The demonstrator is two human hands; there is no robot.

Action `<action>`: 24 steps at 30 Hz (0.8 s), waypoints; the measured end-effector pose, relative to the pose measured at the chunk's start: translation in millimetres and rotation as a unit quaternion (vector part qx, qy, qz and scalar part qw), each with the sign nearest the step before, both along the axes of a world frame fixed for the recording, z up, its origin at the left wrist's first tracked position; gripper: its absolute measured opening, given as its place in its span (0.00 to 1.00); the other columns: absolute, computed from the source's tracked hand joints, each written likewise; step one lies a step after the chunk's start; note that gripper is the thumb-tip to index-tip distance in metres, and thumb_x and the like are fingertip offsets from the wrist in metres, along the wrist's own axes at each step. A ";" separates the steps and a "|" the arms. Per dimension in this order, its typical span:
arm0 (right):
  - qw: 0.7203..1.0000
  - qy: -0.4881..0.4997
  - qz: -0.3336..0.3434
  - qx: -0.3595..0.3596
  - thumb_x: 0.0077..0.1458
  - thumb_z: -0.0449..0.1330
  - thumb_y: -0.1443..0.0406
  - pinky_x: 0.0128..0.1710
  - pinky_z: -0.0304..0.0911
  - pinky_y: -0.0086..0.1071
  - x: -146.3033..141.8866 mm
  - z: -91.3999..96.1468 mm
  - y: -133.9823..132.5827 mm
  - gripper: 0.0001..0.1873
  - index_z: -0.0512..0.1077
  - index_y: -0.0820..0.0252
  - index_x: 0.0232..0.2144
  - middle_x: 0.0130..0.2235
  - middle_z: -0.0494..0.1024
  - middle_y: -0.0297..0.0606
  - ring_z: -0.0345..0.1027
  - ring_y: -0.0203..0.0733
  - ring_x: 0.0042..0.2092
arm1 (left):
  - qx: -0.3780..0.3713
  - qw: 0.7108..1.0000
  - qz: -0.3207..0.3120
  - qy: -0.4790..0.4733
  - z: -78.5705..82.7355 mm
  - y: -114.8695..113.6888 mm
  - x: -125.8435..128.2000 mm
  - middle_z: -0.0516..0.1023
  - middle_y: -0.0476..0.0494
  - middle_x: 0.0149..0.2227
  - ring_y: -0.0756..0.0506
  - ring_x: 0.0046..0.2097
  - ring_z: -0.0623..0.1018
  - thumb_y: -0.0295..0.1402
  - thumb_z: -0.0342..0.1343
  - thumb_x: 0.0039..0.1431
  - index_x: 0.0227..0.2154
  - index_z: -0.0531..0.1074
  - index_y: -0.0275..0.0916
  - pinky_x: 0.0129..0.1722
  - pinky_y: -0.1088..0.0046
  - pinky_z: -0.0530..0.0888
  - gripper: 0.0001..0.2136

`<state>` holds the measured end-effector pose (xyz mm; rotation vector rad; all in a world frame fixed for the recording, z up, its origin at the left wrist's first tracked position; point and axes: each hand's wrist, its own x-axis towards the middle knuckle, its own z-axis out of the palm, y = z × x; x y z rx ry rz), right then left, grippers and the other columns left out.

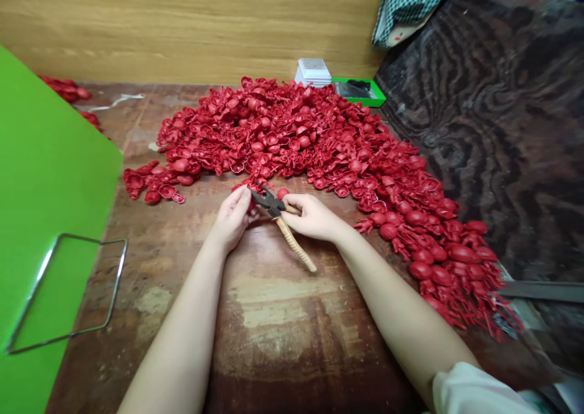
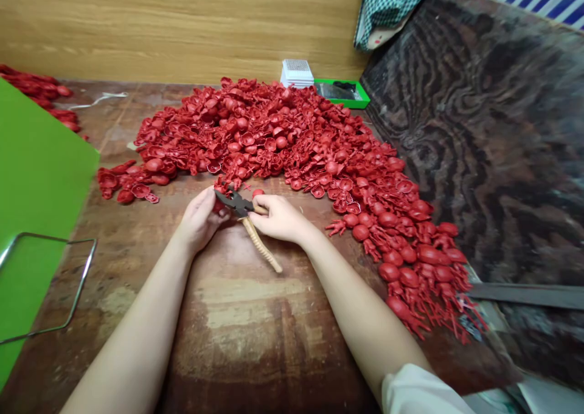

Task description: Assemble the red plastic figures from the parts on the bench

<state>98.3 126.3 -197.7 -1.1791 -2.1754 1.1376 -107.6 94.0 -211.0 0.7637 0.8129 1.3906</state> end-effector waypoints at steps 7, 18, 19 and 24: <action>0.989 -0.132 0.034 0.061 0.63 0.59 0.42 0.50 0.66 0.45 -8.2 29.4 -21.1 0.25 0.68 0.56 0.46 0.49 0.79 0.47 0.72 0.56 0.50 | 0.021 0.998 0.064 -0.008 2.8 2.2 1.8 0.71 0.51 0.26 0.52 0.25 0.66 0.44 0.74 0.57 0.32 0.81 0.40 0.23 0.78 0.65 0.14; 0.968 -0.213 -0.066 0.112 0.55 0.63 0.55 0.49 0.70 0.47 -29.9 8.5 -30.7 0.21 0.65 0.57 0.47 0.50 0.81 0.53 0.77 0.62 0.50 | 0.014 0.996 0.085 0.000 6.9 -0.3 -2.5 0.74 0.49 0.29 0.51 0.27 0.69 0.42 0.72 0.62 0.32 0.81 0.41 0.25 0.76 0.67 0.11; 0.969 -0.210 -0.066 0.110 0.55 0.63 0.55 0.48 0.70 0.46 -28.4 8.6 -30.0 0.21 0.65 0.57 0.47 0.50 0.81 0.52 0.77 0.61 0.50 | 0.015 0.997 0.082 0.005 6.2 -0.4 -2.8 0.75 0.48 0.29 0.50 0.28 0.70 0.42 0.72 0.61 0.33 0.81 0.41 0.25 0.76 0.67 0.11; 0.970 -0.212 -0.071 0.098 0.53 0.65 0.54 0.44 0.69 0.44 -24.7 12.6 -30.0 0.21 0.66 0.55 0.45 0.48 0.83 0.49 0.79 0.62 0.47 | 0.026 0.997 0.068 0.011 3.5 -0.5 -3.7 0.77 0.48 0.30 0.50 0.28 0.70 0.44 0.74 0.58 0.36 0.83 0.41 0.26 0.76 0.67 0.12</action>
